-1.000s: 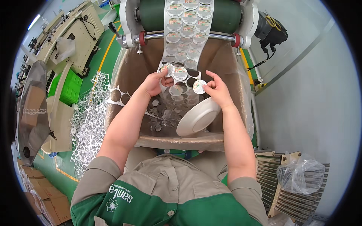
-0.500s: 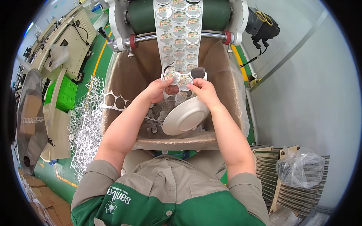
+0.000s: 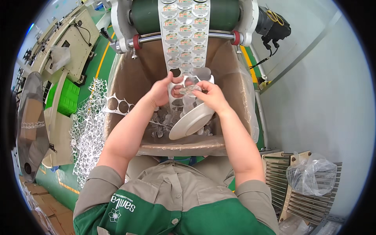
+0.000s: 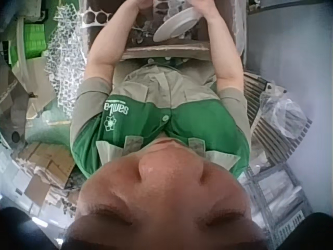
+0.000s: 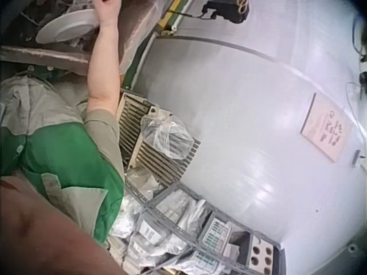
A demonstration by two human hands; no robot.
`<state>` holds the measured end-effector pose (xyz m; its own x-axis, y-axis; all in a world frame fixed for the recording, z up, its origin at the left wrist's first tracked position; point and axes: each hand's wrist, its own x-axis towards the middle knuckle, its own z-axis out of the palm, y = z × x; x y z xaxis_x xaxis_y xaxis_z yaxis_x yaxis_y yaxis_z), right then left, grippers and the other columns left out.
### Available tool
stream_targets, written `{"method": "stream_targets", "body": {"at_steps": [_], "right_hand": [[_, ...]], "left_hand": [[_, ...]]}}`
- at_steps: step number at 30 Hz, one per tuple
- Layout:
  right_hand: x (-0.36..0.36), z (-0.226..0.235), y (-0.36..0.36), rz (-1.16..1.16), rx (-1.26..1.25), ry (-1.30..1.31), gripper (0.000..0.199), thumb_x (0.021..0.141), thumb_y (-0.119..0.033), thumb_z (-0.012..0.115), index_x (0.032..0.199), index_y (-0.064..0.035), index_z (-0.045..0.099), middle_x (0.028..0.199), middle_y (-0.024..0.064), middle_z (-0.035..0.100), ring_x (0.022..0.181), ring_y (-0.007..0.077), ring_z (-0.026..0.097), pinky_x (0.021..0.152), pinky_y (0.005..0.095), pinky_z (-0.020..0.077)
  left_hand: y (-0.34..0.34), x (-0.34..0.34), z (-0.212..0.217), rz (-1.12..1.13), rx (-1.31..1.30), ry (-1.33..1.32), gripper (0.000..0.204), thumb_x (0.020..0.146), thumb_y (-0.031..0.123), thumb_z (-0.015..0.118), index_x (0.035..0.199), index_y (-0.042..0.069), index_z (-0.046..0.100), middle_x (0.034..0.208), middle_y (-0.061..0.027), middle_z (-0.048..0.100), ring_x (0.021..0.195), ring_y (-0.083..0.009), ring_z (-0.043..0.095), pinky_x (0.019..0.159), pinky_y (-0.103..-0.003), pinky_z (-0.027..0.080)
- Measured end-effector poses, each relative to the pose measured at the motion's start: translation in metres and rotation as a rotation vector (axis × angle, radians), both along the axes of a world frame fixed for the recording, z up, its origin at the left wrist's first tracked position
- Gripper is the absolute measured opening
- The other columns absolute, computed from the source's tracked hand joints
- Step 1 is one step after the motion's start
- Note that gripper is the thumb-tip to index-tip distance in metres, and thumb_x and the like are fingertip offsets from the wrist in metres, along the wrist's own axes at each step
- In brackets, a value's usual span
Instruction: Collecting and clearing plastic waste material from a manufacturing machine into a large bin.
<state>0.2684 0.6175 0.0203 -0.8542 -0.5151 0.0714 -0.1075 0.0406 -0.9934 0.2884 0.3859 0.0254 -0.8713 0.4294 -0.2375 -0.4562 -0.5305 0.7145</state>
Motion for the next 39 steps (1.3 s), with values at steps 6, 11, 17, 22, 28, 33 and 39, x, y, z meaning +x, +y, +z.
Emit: {"method": "stream_targets", "body": {"at_steps": [6,11,17,22,28,33,39], "right_hand": [[-0.004,0.015,0.015,-0.35,0.295,0.231,0.033,0.078,-0.023,0.079,0.098,-0.0024,0.062,0.087,0.0025,0.066,0.082,0.0107,0.058,0.077,0.0263,0.0474],[-0.012,0.003,0.008,-0.264,-0.037,0.126,0.035,0.089,-0.016,0.067,0.119,-0.0006,0.058,0.103,0.0072,0.068,0.095,0.0118,0.062,0.088,0.0264,0.046],[-0.008,0.006,0.01,-0.168,-0.093,0.086,0.024,0.094,-0.005,0.056,0.116,0.0014,0.059,0.1,0.0055,0.068,0.095,0.0095,0.061,0.089,0.0244,0.0452],[-0.007,0.006,0.01,-0.14,-0.067,0.069,0.023,0.094,-0.004,0.056,0.116,0.0021,0.058,0.1,0.0061,0.068,0.094,0.0096,0.061,0.088,0.0243,0.0455],[-0.009,0.001,0.012,-0.123,-0.106,0.036,0.021,0.093,-0.004,0.055,0.112,0.0021,0.06,0.099,0.007,0.069,0.094,0.0104,0.062,0.088,0.0243,0.0455],[-0.009,0.001,0.01,-0.131,-0.102,0.043,0.021,0.093,-0.004,0.056,0.113,0.0023,0.06,0.1,0.0075,0.069,0.093,0.0094,0.062,0.087,0.0231,0.0455],[-0.013,0.004,0.012,-0.51,0.038,0.117,0.027,0.092,-0.026,0.064,0.103,-0.0012,0.068,0.076,0.0041,0.068,0.07,0.0076,0.061,0.068,0.022,0.047]], "left_hand": [[-0.036,-0.002,0.019,0.008,0.189,0.109,0.069,0.1,0.056,0.023,0.142,0.004,0.038,0.139,-0.0136,0.049,0.079,-0.0137,0.046,0.079,-0.03,0.042],[-0.037,-0.001,0.012,-0.096,0.226,0.179,0.067,0.1,0.055,0.026,0.143,0.005,0.037,0.142,-0.0148,0.045,0.084,-0.0126,0.046,0.076,-0.028,0.04],[-0.027,0.007,0.021,0.022,0.108,0.044,0.068,0.1,0.056,0.025,0.142,0.004,0.039,0.14,-0.0138,0.048,0.081,-0.0126,0.045,0.074,-0.028,0.039],[-0.037,0.0,0.007,-0.077,0.218,0.122,0.069,0.099,0.056,0.026,0.142,0.003,0.039,0.14,-0.0128,0.048,0.083,-0.0128,0.047,0.07,-0.028,0.038],[-0.029,0.007,0.019,-0.007,0.103,0.075,0.068,0.099,0.056,0.025,0.141,0.003,0.04,0.141,-0.0136,0.047,0.098,-0.0171,0.055,0.078,-0.03,0.042],[-0.037,-0.001,0.007,-0.087,0.189,0.132,0.069,0.1,0.055,0.024,0.14,0.001,0.041,0.137,-0.013,0.051,0.092,-0.0157,0.055,0.076,-0.029,0.042],[-0.043,-0.01,-0.018,0.062,-0.018,-0.058,0.052,0.103,0.042,0.033,0.12,-0.003,0.051,0.106,-0.0133,0.064,0.075,-0.0146,0.059,0.071,-0.03,0.052]]}}
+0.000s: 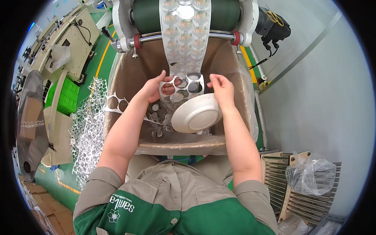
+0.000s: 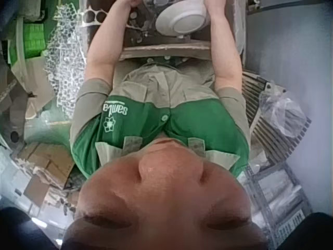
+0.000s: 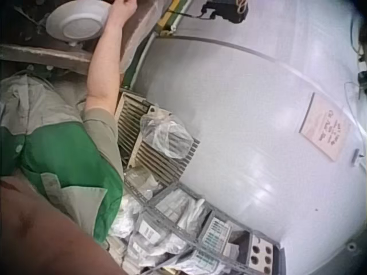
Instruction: Collecting and clearing plastic waste material from a manufacturing machine into a large bin.
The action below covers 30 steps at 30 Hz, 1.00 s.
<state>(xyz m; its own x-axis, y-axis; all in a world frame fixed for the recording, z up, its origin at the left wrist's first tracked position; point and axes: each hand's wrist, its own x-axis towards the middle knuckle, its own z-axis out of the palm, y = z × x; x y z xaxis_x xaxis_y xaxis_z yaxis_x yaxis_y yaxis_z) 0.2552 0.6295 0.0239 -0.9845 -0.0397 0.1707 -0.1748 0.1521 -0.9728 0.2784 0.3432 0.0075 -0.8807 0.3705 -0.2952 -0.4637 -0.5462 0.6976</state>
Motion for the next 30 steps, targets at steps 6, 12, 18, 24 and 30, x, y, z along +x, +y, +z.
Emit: {"method": "stream_targets", "body": {"at_steps": [6,12,18,24,30], "right_hand": [[-0.004,0.003,-0.001,0.016,0.048,-0.125,0.031,0.093,-0.031,0.063,0.088,-0.0019,0.071,0.062,0.0001,0.061,0.056,0.0047,0.05,0.054,0.0222,0.0403],[0.0,-0.01,-0.005,0.097,0.115,-0.099,0.039,0.093,-0.038,0.061,0.083,-0.0025,0.073,0.061,0.001,0.062,0.062,0.0075,0.053,0.064,0.0257,0.0431],[0.0,-0.009,-0.002,0.133,0.107,-0.156,0.041,0.093,-0.041,0.059,0.083,-0.0044,0.074,0.051,-0.0038,0.044,0.053,0.007,0.041,0.054,0.0267,0.0365],[-0.009,-0.017,0.001,0.072,0.057,-0.133,0.034,0.091,-0.034,0.065,0.09,-0.0008,0.07,0.073,0.0014,0.066,0.067,0.0076,0.055,0.066,0.0257,0.0449],[0.0,-0.008,-0.004,0.214,-0.013,-0.085,0.027,0.089,-0.026,0.068,0.095,-0.0001,0.069,0.072,-0.0036,0.062,0.065,0.0035,0.049,0.062,0.0211,0.0417]], "left_hand": [[-0.011,0.003,-0.039,-0.191,-1.11,-0.131,0.079,0.075,0.066,0.068,0.12,0.001,0.063,0.117,-0.0194,0.062,0.108,-0.0275,0.056,0.092,-0.042,0.042],[0.009,-0.026,0.001,0.231,-0.847,-0.078,0.123,0.068,0.06,0.076,0.149,-0.004,0.008,0.151,-0.0268,0.023,0.139,-0.0373,0.027,0.11,-0.052,0.025],[0.004,-0.081,0.044,0.538,-0.594,0.283,0.106,0.075,0.051,0.075,0.146,-0.005,0.02,0.146,-0.022,0.036,0.136,-0.0291,0.034,0.112,-0.04,0.024],[0.01,-0.077,0.043,0.509,-0.464,0.284,0.045,0.086,0.041,0.069,0.111,0.004,0.063,0.106,-0.0041,0.065,0.101,-0.0128,0.056,0.091,-0.028,0.041],[0.033,-0.026,0.069,0.51,-0.289,0.148,0.033,0.09,0.03,0.067,0.109,0.003,0.063,0.1,-0.0044,0.067,0.087,-0.0123,0.063,0.076,-0.027,0.05]]}}
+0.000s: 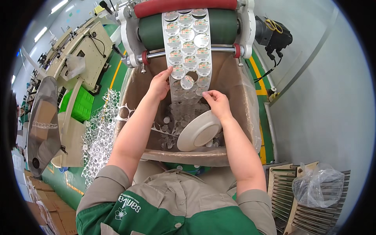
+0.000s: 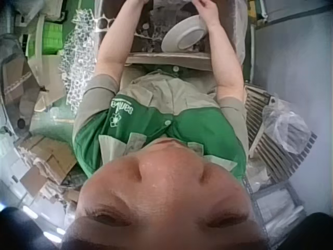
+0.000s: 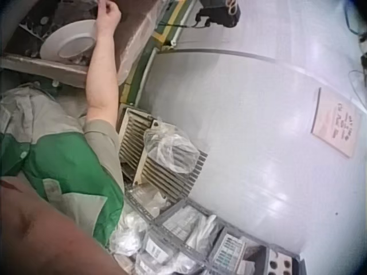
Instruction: Collecting and clearing plastic waste material from a manufacturing machine into a large bin.
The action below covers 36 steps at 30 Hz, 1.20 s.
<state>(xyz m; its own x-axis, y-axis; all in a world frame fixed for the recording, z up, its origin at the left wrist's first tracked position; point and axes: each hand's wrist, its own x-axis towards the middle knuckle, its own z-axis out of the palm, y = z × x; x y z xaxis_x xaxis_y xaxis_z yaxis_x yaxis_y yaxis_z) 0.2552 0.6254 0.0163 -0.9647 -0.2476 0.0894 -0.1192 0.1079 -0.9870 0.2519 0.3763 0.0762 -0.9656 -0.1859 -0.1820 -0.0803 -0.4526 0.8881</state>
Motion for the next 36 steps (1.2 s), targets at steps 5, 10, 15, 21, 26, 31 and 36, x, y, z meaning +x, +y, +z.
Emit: {"method": "stream_targets", "body": {"at_steps": [5,10,15,21,26,31,36], "right_hand": [[0.023,0.011,-0.024,0.11,-0.114,0.048,0.021,0.09,-0.021,0.067,0.096,-0.0008,0.068,0.071,-0.0062,0.059,0.066,0.0014,0.045,0.059,0.0196,0.0372],[0.033,0.027,-0.041,0.126,-0.152,-0.095,0.025,0.089,-0.023,0.069,0.1,-0.0008,0.068,0.077,-0.005,0.062,0.068,0.0019,0.048,0.06,0.0188,0.0378],[0.035,0.017,-0.044,0.157,-0.218,-0.079,0.017,0.09,-0.018,0.067,0.097,-0.0021,0.067,0.078,-0.0049,0.061,0.069,0.0011,0.047,0.061,0.0186,0.0368],[0.034,0.021,-0.025,0.151,0.19,0.18,0.022,0.085,-0.025,0.071,0.086,-0.0049,0.062,0.055,-0.0046,0.05,0.052,0.0033,0.043,0.051,0.0228,0.0358],[0.016,0.02,0.004,-0.348,0.261,0.298,0.035,0.089,-0.037,0.066,0.087,-0.0037,0.053,0.056,0.0048,0.055,0.051,0.0108,0.05,0.052,0.0288,0.0422],[0.003,0.014,0.012,-0.176,-0.102,-0.21,0.034,0.087,-0.036,0.069,0.095,-0.0031,0.066,0.066,-0.0034,0.057,0.057,0.0046,0.044,0.052,0.0229,0.0343],[0.003,0.01,0.009,0.065,-0.232,-0.128,0.011,0.088,-0.013,0.068,0.095,-0.0036,0.068,0.074,-0.0074,0.059,0.06,-0.0005,0.042,0.053,0.0183,0.0308]], "left_hand": [[0.004,0.031,0.012,-0.05,0.157,0.059,0.025,0.091,0.019,0.065,0.107,0.0,0.062,0.101,-0.0088,0.068,0.093,-0.0185,0.064,0.083,-0.034,0.052],[0.014,0.048,-0.005,-0.175,0.091,0.031,0.024,0.09,0.02,0.066,0.104,0.0,0.063,0.098,-0.0075,0.068,0.087,-0.016,0.065,0.074,-0.033,0.055],[0.019,0.049,-0.013,-0.241,0.092,-0.001,0.026,0.092,0.023,0.065,0.105,0.001,0.063,0.098,-0.0072,0.068,0.087,-0.0156,0.065,0.074,-0.032,0.054],[0.0,0.042,-0.035,-0.191,0.093,0.003,0.028,0.098,0.026,0.053,0.104,0.001,0.064,0.098,-0.0066,0.067,0.088,-0.0175,0.065,0.076,-0.034,0.055],[-0.01,0.042,-0.033,-0.278,0.16,0.034,0.025,0.097,0.026,0.055,0.093,0.002,0.062,0.101,-0.0086,0.065,0.093,-0.0211,0.064,0.075,-0.036,0.055],[-0.011,0.044,-0.038,-0.369,0.156,0.046,0.027,0.096,0.028,0.057,0.084,0.004,0.062,0.104,-0.0115,0.065,0.094,-0.0218,0.064,0.076,-0.037,0.054],[-0.013,0.037,-0.054,-0.281,-0.384,-0.094,0.043,0.091,0.047,0.061,0.086,0.005,0.068,0.091,-0.0069,0.07,0.087,-0.015,0.064,0.08,-0.028,0.047]]}}
